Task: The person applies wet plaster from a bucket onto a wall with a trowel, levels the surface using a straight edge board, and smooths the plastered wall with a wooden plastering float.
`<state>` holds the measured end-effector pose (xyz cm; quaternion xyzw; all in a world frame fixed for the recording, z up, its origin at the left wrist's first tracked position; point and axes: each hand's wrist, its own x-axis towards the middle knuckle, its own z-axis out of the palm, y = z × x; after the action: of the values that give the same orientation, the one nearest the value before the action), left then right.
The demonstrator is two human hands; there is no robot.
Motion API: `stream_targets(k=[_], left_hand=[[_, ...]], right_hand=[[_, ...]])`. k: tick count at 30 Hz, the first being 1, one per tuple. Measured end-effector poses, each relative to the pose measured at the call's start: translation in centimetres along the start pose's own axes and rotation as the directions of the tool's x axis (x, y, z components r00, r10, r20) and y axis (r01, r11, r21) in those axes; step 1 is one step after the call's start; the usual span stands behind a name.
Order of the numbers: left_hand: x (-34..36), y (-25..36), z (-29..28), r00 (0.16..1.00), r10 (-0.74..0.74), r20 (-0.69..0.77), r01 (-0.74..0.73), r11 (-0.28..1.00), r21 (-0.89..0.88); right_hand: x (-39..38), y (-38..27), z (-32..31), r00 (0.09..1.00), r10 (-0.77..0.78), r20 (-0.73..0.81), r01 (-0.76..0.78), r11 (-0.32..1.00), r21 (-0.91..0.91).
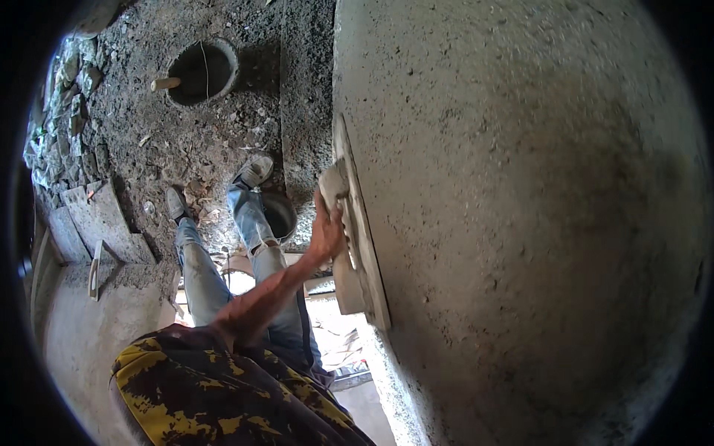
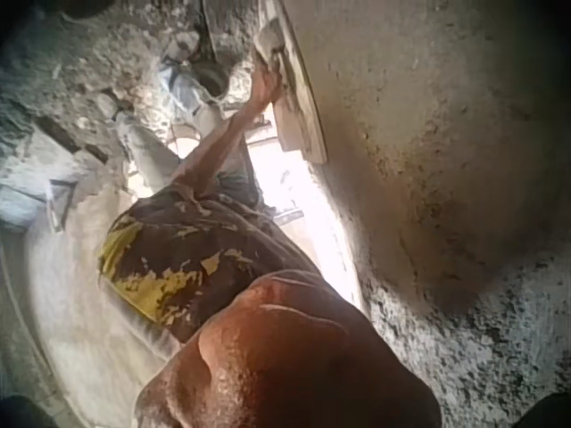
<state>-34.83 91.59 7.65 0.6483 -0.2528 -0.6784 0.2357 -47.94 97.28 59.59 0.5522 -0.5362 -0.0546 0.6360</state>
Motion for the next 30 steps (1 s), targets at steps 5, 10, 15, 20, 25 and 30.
stream_targets(k=[5,10,15,20,25,30], left_hand=[[22.6,1.4,-5.0,0.983,0.125,-0.131,-0.113,0.989,0.096],[21.0,-1.5,-3.0,0.998,0.057,-0.017,-0.055,0.991,0.126],[4.3,-3.7,-0.7,1.0,-0.007,0.03,0.007,1.0,0.016],[22.9,-1.7,-4.6,0.995,-0.046,0.091,0.061,0.984,-0.168],[24.3,0.0,-4.0,0.998,0.013,0.059,-0.016,0.998,0.065],[5.7,-3.9,-0.5,0.99,0.139,-0.015,-0.138,0.989,0.056]], right_hand=[[-0.7,-1.8,1.5,1.0,-0.006,-0.024,0.007,1.0,0.013],[-0.2,-2.0,2.0,0.998,-0.065,-0.008,0.065,0.998,-0.011],[0.8,-2.4,2.4,0.996,-0.092,-0.005,0.091,0.995,-0.026],[-0.2,-3.5,3.7,0.996,-0.092,-0.023,0.091,0.996,-0.018],[0.8,-3.9,4.2,0.991,-0.136,-0.011,0.136,0.991,-0.021],[0.5,-3.4,4.4,0.991,-0.134,-0.015,0.133,0.99,-0.04]])
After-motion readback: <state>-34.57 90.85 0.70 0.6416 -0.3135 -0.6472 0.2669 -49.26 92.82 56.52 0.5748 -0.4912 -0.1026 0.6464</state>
